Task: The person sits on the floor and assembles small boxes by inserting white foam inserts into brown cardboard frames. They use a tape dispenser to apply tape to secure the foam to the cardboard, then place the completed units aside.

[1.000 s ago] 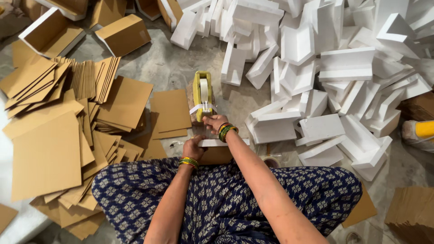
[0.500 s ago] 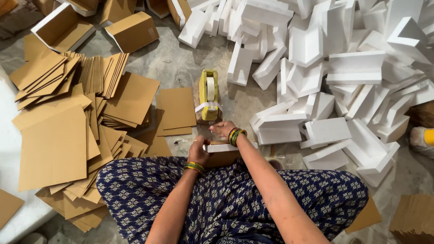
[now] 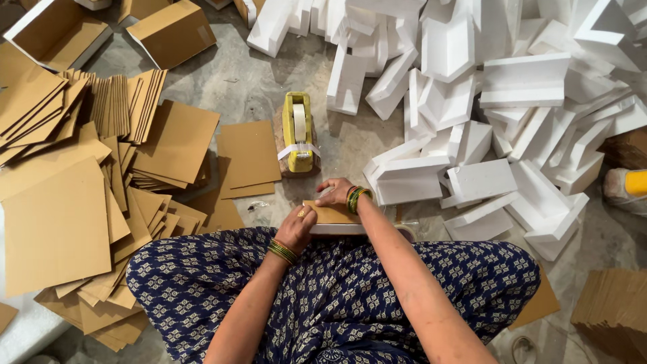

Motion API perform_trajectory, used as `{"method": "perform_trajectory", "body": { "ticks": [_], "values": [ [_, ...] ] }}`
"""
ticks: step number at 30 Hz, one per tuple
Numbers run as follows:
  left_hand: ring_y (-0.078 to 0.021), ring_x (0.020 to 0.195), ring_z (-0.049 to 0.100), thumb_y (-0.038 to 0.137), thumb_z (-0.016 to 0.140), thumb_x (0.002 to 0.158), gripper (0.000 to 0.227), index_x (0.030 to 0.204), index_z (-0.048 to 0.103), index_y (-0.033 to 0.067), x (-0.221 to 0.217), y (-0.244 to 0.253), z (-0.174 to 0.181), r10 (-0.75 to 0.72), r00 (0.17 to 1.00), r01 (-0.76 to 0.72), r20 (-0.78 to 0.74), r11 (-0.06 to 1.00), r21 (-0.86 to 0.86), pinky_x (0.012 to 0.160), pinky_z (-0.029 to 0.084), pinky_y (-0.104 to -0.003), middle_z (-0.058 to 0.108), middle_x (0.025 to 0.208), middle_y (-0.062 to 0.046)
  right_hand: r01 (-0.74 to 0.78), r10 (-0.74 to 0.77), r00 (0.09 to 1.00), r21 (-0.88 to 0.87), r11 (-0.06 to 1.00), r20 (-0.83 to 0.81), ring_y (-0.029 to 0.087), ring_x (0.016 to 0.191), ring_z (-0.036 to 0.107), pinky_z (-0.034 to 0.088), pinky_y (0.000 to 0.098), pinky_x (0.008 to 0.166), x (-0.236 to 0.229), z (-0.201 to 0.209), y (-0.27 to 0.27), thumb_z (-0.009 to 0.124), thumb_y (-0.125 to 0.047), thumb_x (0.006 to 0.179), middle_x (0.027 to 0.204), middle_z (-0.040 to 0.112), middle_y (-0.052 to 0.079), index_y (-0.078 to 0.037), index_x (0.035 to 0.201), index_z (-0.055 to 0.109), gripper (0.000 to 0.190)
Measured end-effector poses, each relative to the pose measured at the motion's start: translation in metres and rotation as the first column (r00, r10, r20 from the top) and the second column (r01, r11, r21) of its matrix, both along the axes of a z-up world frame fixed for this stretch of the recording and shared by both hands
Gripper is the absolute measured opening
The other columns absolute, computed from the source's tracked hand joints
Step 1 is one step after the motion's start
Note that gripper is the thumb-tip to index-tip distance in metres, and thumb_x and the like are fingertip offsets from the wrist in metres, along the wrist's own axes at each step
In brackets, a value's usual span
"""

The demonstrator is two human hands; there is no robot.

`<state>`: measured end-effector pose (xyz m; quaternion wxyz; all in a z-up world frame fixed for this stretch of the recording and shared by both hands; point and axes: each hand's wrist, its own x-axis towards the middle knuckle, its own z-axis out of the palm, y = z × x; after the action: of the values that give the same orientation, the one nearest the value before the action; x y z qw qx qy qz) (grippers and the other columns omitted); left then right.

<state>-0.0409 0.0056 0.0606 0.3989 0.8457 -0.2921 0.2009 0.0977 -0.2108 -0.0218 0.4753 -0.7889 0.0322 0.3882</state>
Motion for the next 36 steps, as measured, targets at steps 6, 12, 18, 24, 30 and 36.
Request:
{"method": "perform_trajectory", "body": {
  "ticks": [6, 12, 18, 24, 30, 36],
  "values": [
    [-0.0351, 0.091, 0.061, -0.001, 0.059, 0.075, 0.028, 0.103, 0.052, 0.0028, -0.006, 0.002, 0.022, -0.1, 0.991, 0.093, 0.083, 0.992, 0.087, 0.078, 0.054, -0.044, 0.06, 0.098, -0.015, -0.055, 0.055, 0.997, -0.001, 0.998, -0.055, 0.014, 0.098, 0.071, 0.054, 0.03, 0.093, -0.001, 0.025, -0.014, 0.094, -0.03, 0.066, 0.107, 0.079, 0.004, -0.012, 0.106, 0.081, 0.046],
    [-0.0339, 0.097, 0.063, -0.001, 0.059, 0.077, 0.026, 0.102, 0.056, 0.005, -0.007, 0.001, 0.032, -0.104, 0.993, 0.101, 0.057, 0.993, 0.053, 0.084, 0.056, -0.042, 0.062, 0.103, -0.013, 0.016, -0.01, 0.994, 0.052, 0.999, -0.113, 0.014, 0.091, 0.071, 0.056, 0.0307, 0.088, 0.002, 0.015, -0.024, 0.092, -0.038, 0.07, 0.101, 0.08, 0.005, -0.01, 0.104, 0.083, 0.045],
    [-0.034, 0.102, 0.064, -0.002, 0.059, 0.08, 0.026, 0.104, 0.055, 0.0053, -0.005, 0.001, 0.023, -0.139, 0.989, 0.134, 0.06, 0.989, 0.067, 0.084, 0.057, -0.042, 0.062, 0.107, -0.014, 0.11, -0.074, 0.98, 0.193, 0.975, -0.186, 0.012, 0.086, 0.07, 0.058, 0.0296, 0.079, -0.001, -0.007, -0.045, 0.088, -0.027, 0.079, 0.099, 0.078, 0.004, -0.005, 0.109, 0.078, 0.039],
    [-0.0329, 0.104, 0.064, -0.001, 0.061, 0.082, 0.026, 0.107, 0.057, 0.0056, -0.001, -0.003, 0.012, -0.152, 0.988, 0.15, 0.006, 0.98, 0.13, 0.082, 0.058, -0.04, 0.062, 0.111, -0.013, 0.283, -0.136, 0.916, 0.369, 0.885, -0.377, 0.006, 0.072, 0.065, 0.05, 0.019, 0.058, -0.013, -0.011, -0.07, 0.081, -0.024, 0.086, 0.096, 0.077, 0.002, -0.006, 0.116, 0.074, 0.035],
    [-0.0306, 0.105, 0.065, 0.0, 0.061, 0.084, 0.023, 0.106, 0.057, 0.0056, -0.002, 0.0, 0.018, -0.176, 0.984, 0.172, 0.025, 0.976, 0.135, 0.079, 0.059, -0.038, 0.062, 0.112, -0.011, 0.217, -0.025, 0.914, 0.437, 0.873, -0.405, 0.003, 0.063, 0.054, 0.045, 0.0175, 0.053, -0.018, 0.008, -0.067, 0.082, -0.023, 0.093, 0.091, 0.073, -0.002, -0.007, 0.12, 0.076, 0.032],
    [-0.0314, 0.103, 0.063, 0.001, 0.061, 0.082, 0.025, 0.107, 0.056, 0.0051, -0.003, 0.0, 0.018, -0.197, 0.98, 0.188, 0.032, 0.966, 0.179, 0.08, 0.059, -0.039, 0.06, 0.11, -0.012, -0.261, 0.267, 0.964, -0.19, 0.947, 0.009, 0.01, 0.088, 0.069, 0.056, 0.0252, 0.079, -0.007, 0.002, -0.046, 0.069, -0.019, 0.091, 0.096, 0.078, -0.002, -0.01, 0.11, 0.079, 0.023]
  ]
}}
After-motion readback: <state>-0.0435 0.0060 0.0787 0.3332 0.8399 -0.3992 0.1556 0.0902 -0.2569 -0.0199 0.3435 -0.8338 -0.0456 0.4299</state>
